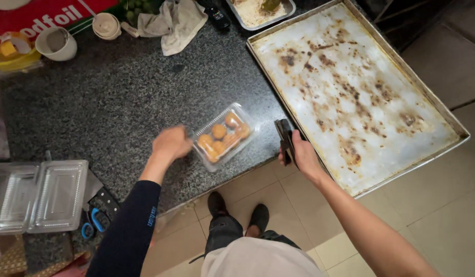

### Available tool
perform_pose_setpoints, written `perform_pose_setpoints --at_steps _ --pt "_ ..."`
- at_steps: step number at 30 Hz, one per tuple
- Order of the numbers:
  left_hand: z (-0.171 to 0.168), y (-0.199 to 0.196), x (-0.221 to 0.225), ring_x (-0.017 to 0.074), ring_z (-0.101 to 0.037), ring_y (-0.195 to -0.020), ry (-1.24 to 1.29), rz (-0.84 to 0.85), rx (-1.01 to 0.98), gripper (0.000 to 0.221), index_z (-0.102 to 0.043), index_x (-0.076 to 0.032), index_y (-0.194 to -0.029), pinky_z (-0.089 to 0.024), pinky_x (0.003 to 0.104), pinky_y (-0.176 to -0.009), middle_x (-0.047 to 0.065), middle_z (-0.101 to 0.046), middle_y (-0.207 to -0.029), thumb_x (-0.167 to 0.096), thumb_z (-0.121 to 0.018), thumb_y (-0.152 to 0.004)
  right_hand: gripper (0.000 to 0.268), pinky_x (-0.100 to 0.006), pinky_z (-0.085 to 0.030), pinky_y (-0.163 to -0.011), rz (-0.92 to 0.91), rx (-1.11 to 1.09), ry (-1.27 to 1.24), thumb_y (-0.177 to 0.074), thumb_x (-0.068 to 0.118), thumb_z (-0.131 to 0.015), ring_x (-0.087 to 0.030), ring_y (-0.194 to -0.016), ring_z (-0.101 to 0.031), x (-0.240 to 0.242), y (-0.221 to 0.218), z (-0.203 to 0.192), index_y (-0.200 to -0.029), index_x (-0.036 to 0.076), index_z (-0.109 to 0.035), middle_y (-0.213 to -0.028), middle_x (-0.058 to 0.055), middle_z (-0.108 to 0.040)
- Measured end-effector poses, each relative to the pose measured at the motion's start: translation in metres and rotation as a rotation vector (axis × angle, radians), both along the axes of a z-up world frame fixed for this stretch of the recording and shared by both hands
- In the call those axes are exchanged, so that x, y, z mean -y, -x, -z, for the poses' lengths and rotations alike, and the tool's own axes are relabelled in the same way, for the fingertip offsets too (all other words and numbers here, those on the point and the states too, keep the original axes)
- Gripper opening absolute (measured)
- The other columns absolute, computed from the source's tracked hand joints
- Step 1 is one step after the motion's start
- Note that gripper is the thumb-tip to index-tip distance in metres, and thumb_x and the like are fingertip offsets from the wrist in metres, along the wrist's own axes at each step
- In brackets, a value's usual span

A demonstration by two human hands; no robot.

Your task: The person picks up baked bread rolls from a baking tray and places them into plastic containers, then moves the containers to a display rack before carrying the empty tray to a storage rack.

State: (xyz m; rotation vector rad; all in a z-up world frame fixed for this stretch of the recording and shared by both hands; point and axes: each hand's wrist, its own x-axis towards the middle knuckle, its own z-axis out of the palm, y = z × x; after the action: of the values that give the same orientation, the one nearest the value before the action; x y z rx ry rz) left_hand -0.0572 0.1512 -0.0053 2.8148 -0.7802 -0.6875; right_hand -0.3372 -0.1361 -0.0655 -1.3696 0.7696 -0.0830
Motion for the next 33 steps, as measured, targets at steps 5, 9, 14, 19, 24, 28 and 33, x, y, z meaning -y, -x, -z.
perform_pose_setpoints --at_steps 5,9,14,19,24,28,33 --pt "-0.010 0.007 0.040 0.0380 -0.062 -0.116 0.392 0.097 0.270 0.034 -0.074 -0.008 -0.111 -0.051 0.049 -0.096 0.017 -0.069 -0.121 -0.030 -0.064 -0.087 0.084 -0.034 -0.056 -0.060 -0.051 -0.087 0.129 -0.099 0.070 -0.031 -0.020 -0.060 -0.069 -0.003 -0.002 -0.007 -0.088 -0.003 -0.072 -0.070 -0.012 -0.072" --pt "-0.007 0.026 0.096 0.0378 -0.061 -0.117 0.542 0.214 0.180 0.037 -0.073 -0.007 -0.113 -0.049 0.049 -0.097 0.017 -0.069 -0.120 -0.036 -0.065 -0.091 0.085 -0.033 -0.055 -0.061 -0.113 -0.174 0.304 -0.100 0.068 -0.031 -0.018 -0.059 -0.068 -0.005 0.003 -0.012 -0.080 -0.001 -0.075 -0.066 -0.010 -0.072" --pt "0.025 0.038 0.121 0.0404 -0.062 -0.115 0.560 0.286 0.112 0.043 -0.069 -0.005 -0.124 -0.048 0.051 -0.098 0.020 -0.069 -0.122 -0.037 -0.058 -0.096 0.081 -0.034 -0.055 -0.062 -0.125 -0.251 0.336 -0.100 0.067 -0.030 -0.018 -0.059 -0.069 -0.012 0.008 -0.023 -0.077 0.003 -0.075 -0.065 -0.008 -0.072" --pt "-0.001 0.043 0.117 0.0399 -0.064 -0.113 0.470 0.499 -0.086 0.046 -0.068 -0.010 -0.131 -0.047 0.051 -0.099 0.019 -0.071 -0.118 -0.035 -0.052 -0.097 0.082 -0.036 -0.054 -0.063 -0.184 -0.306 0.390 -0.099 0.068 -0.029 -0.019 -0.059 -0.069 -0.019 0.013 -0.030 -0.071 0.004 -0.073 -0.062 -0.007 -0.071" --pt "-0.007 0.044 0.130 0.0357 -0.068 -0.108 0.232 0.500 -0.304 0.038 -0.077 -0.019 -0.115 -0.050 0.047 -0.100 0.014 -0.076 -0.108 -0.042 -0.055 -0.094 0.082 -0.037 -0.052 -0.063 -0.294 -0.360 0.483 -0.098 0.068 -0.032 -0.020 -0.059 -0.066 -0.026 0.013 -0.027 -0.066 0.005 -0.072 -0.059 -0.007 -0.068" --pt "0.023 0.046 0.141 0.0348 -0.071 -0.105 0.205 0.455 -0.315 0.034 -0.080 -0.020 -0.108 -0.051 0.047 -0.100 0.013 -0.077 -0.104 -0.040 -0.060 -0.090 0.080 -0.038 -0.052 -0.063 -0.350 -0.390 0.521 -0.098 0.068 -0.034 -0.022 -0.058 -0.066 -0.033 0.011 -0.038 -0.065 0.005 -0.070 -0.058 -0.007 -0.067" --pt "0.024 0.051 0.145 0.0271 -0.072 -0.101 0.130 0.517 -0.332 0.028 -0.081 -0.019 -0.098 -0.038 0.052 -0.104 0.008 -0.079 -0.099 -0.038 -0.064 -0.086 0.078 -0.039 -0.053 -0.062 -0.381 -0.403 0.472 -0.096 0.068 -0.037 -0.022 -0.057 -0.067 -0.043 0.009 -0.042 -0.065 0.005 -0.070 -0.058 -0.008 -0.068"
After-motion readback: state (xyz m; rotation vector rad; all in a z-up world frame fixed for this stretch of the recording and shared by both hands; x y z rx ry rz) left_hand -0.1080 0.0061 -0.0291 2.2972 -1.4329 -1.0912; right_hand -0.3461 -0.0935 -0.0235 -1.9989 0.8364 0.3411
